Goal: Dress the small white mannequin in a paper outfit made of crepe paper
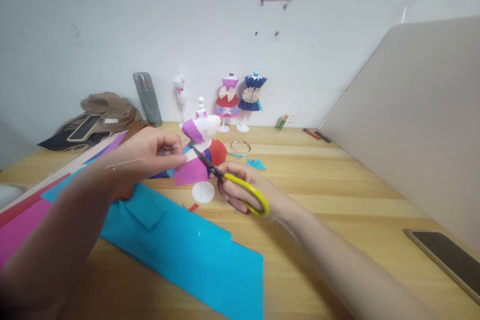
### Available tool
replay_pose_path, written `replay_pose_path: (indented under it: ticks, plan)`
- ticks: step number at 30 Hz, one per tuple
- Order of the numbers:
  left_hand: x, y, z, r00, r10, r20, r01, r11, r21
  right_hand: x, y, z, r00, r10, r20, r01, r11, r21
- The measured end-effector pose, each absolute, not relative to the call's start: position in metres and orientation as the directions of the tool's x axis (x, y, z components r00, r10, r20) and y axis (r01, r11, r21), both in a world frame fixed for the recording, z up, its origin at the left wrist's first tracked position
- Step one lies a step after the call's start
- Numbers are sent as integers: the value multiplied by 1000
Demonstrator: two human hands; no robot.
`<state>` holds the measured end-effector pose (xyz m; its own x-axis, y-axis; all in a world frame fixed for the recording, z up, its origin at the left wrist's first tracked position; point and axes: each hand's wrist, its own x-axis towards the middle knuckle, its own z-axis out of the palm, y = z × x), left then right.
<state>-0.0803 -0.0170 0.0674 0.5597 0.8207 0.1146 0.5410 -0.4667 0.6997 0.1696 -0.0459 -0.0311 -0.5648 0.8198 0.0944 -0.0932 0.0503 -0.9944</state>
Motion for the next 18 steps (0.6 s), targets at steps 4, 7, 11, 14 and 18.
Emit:
replay_pose_path:
  ticks: [4, 7, 11, 14, 18]
  plan:
    - [-87, -18, 69, 705, 709, 8, 525, -529, 667, 174, -45, -31, -610, 787, 91, -53, 74, -996]
    - [-87, -24, 69, 836, 537, -117, 476, -601, 642, 174, -42, -28, -627, 770, 121, -26, 134, -991]
    - [-79, -41, 66, 896, 374, -238, 442, -707, 553, 169, -41, -23, -620, 777, 109, 27, 159, -987]
    - [-75, -55, 58, 927, 301, -222, 374, -746, 552, 170, -45, -22, -641, 761, 93, 34, 150, -988]
    - [-75, -65, 38, 957, 258, -136, 282, -697, 659, 193, -50, -29, -672, 740, 19, 104, 120, -987]
